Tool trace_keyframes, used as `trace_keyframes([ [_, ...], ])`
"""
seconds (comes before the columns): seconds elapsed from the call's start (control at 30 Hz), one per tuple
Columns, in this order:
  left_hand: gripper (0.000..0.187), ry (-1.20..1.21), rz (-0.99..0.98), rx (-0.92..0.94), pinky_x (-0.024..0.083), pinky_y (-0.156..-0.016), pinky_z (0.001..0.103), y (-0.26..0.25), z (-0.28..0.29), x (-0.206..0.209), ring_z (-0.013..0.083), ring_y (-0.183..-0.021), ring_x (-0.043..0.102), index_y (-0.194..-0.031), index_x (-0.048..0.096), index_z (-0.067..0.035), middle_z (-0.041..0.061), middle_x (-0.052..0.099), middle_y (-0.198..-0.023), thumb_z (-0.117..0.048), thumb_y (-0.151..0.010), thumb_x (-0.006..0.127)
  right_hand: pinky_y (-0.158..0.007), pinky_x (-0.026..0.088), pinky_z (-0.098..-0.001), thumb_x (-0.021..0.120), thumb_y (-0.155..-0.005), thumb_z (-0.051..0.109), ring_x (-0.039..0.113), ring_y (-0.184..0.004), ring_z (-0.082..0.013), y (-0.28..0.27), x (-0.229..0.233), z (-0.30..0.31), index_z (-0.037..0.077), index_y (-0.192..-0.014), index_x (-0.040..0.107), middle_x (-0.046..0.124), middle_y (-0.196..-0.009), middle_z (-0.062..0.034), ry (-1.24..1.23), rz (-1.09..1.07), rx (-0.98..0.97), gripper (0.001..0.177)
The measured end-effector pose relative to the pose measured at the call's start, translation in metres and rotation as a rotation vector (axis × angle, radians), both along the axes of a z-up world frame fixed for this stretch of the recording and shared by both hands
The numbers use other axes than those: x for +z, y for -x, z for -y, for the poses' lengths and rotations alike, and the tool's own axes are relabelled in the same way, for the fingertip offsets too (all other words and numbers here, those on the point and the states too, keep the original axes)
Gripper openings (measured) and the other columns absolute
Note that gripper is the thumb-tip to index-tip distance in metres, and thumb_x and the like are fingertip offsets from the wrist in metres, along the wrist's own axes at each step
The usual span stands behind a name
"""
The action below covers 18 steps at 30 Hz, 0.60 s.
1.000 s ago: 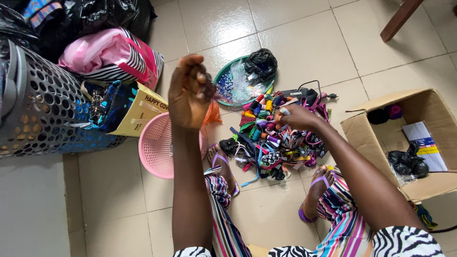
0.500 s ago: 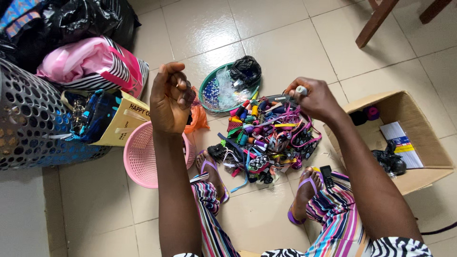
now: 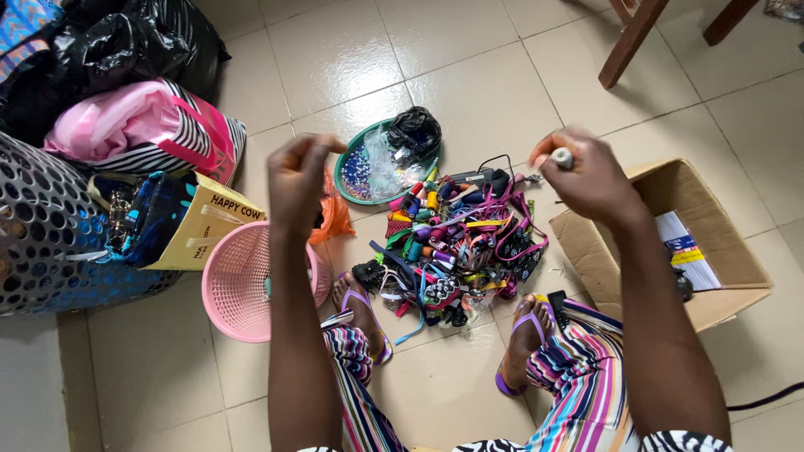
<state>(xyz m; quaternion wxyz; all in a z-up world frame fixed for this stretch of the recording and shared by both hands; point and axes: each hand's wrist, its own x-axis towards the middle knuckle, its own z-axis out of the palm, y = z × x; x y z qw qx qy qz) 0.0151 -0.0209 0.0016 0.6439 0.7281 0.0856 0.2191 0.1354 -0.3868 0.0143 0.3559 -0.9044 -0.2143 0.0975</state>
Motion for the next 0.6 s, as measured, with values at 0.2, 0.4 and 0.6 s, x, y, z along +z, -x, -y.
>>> trace_keyframes([
  [0.2,0.032,-0.088,-0.043,-0.077,0.041,-0.060,0.019,-0.007,0.015,-0.006,0.0014,-0.069,0.052,-0.097,0.075,0.000,-0.003,0.065,-0.079,-0.031,-0.100,0.073,-0.093,0.057,-0.0356,0.052,-0.097,0.009,0.067,-0.097,-0.0223,0.001,0.001,0.005,0.004,-0.096,0.064,0.072,-0.104,-0.0151,-0.831,-0.535,0.130,0.012],
  [0.4,0.031,0.300,-0.079,-0.145,0.037,-0.050,0.019,-0.003,0.007,-0.002,0.0017,-0.055,0.041,-0.102,0.073,-0.002,-0.007,0.051,-0.065,-0.033,-0.101,0.067,-0.121,0.043,-0.0522,0.054,-0.098,0.009,0.059,-0.132,-0.0314,-0.003,0.004,0.020,0.007,-0.089,0.062,0.070,-0.116,-0.0202,-1.297,-0.668,0.050,0.012],
  [0.6,0.028,0.756,0.098,-0.263,0.036,-0.049,0.020,-0.004,0.001,-0.002,0.0041,-0.058,0.045,-0.108,0.070,-0.006,-0.004,0.054,-0.073,-0.032,-0.103,0.065,-0.120,0.041,-0.0482,0.056,-0.095,0.015,0.067,-0.114,-0.0320,-0.005,-0.015,0.015,0.002,-0.089,0.063,0.068,-0.094,-0.0120,-1.791,-0.986,0.119,0.016],
])
